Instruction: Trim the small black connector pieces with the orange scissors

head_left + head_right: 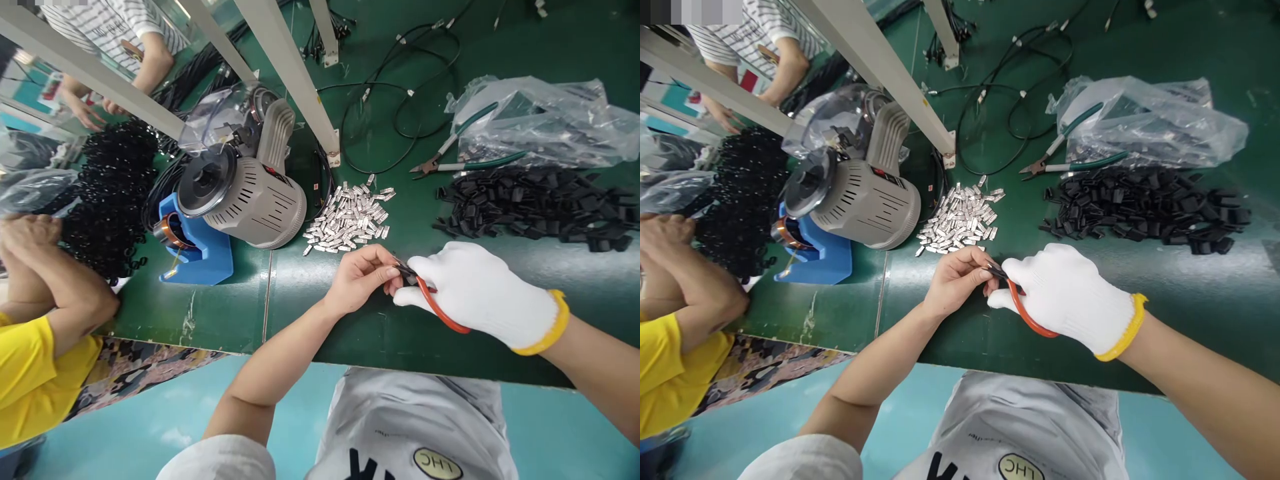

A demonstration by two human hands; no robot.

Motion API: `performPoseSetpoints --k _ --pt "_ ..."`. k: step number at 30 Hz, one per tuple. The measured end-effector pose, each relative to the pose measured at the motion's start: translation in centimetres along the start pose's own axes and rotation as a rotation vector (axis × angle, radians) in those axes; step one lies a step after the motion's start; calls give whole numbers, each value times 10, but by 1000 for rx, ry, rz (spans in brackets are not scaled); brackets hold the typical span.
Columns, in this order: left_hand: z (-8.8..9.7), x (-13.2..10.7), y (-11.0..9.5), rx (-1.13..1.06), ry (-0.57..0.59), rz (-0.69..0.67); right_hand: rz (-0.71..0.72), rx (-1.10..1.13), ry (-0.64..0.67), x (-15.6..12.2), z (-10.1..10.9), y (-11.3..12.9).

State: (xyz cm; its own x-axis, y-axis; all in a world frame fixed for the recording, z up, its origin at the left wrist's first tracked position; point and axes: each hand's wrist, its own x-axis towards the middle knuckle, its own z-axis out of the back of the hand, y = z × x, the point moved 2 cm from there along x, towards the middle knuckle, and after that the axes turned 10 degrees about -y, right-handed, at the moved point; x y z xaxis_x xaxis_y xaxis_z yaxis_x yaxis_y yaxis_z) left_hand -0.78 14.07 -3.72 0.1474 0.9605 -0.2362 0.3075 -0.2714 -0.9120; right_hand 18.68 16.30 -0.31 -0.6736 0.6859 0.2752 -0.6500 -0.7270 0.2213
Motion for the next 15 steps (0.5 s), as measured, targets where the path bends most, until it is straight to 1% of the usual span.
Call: performPoseSetpoints --k 3,6,10,15 --pt "1 1 -1 15 -10 7 -22 35 21 2 -1 -1" --pt "1 1 -2 39 -20 0 -13 22 36 4 2 -1" --pt "0 0 -1 50 -36 -19 -11 -32 15 6 6 1" --pt "1 0 1 56 -26 -30 -5 -31 3 4 1 1"
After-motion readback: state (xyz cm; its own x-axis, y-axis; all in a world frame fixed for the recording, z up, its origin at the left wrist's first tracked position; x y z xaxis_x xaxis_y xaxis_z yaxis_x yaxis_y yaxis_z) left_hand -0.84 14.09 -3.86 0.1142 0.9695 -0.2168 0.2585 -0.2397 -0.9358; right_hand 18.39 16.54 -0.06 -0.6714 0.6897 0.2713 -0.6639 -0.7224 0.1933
